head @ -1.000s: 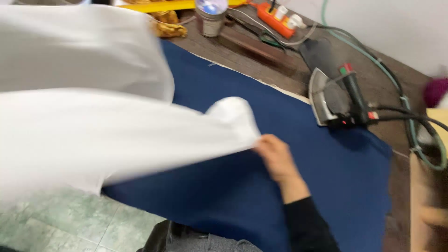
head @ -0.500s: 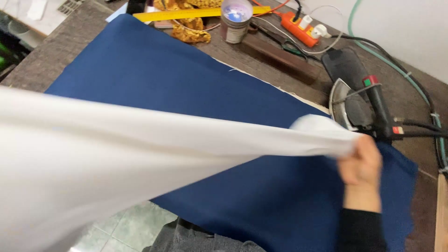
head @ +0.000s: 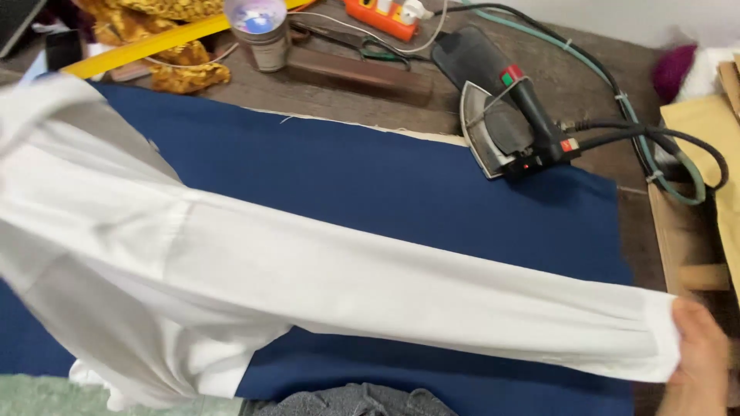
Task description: Ironing the sleeves and body of a white long-sleeved shirt on a professional ironing board.
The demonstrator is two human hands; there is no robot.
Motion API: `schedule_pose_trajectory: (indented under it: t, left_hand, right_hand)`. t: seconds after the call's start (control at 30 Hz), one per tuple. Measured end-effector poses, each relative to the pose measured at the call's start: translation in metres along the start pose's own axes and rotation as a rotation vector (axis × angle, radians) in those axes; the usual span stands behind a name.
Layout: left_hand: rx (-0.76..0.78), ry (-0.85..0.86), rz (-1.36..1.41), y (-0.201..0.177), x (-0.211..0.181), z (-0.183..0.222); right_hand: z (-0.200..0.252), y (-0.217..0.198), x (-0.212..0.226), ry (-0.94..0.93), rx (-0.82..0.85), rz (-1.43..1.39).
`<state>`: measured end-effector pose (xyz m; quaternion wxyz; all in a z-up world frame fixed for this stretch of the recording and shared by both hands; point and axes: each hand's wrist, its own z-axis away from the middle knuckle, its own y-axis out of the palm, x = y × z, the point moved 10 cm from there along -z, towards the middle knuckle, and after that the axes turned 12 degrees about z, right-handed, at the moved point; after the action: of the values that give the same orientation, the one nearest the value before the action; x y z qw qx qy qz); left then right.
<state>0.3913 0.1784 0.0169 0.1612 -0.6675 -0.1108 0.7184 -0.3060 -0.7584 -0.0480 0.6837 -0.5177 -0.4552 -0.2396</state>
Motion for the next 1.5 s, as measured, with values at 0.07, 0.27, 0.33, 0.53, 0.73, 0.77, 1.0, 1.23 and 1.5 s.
schedule_pose_trajectory:
  t: [0.07, 0.27, 0.33, 0.53, 0.73, 0.77, 1.0, 1.23, 1.5]
  left_hand:
    - [0.014, -0.019, 0.003, 0.026, -0.016, 0.003]
    - [0.097, -0.172, 0.036, 0.141, -0.02, 0.023]
    - [0.104, -0.18, -0.026, 0.154, -0.025, 0.026]
    - [-0.049, 0.269, -0.595, 0.166, -0.04, 0.027]
    - [0.224, 0.75, -0.656, 0.28, -0.101, 0.147]
    - [0.309, 0.913, -0.63, 0.301, -0.114, 0.182]
    - [0.145, 0.442, -0.85, 0.282, -0.055, 0.132]
    - [0.287, 0.405, -0.97, 0.303, -0.032, 0.099]
    - [0.153, 0.685, -0.953, 0.3, -0.076, 0.081]
  right_hand:
    - [-0.006, 0.011, -0.055, 0.216, 0.095, 0.113]
    - [0.043, 0.102, -0.019, 0.523, 0.047, 0.167]
    - [0.053, 0.115, 0.007, 0.542, 0.064, 0.127]
    - [0.082, 0.139, 0.069, 0.579, 0.239, 0.11]
    - [0.057, 0.118, 0.027, 0.486, 0.189, 0.121]
    - [0.053, 0.114, 0.02, 0.483, 0.143, 0.12]
    - [0.049, 0.113, 0.022, 0.472, 0.118, 0.171]
    - [0.053, 0.118, 0.029, 0.514, 0.112, 0.175]
    - [0.046, 0.111, 0.006, 0.52, 0.096, 0.156]
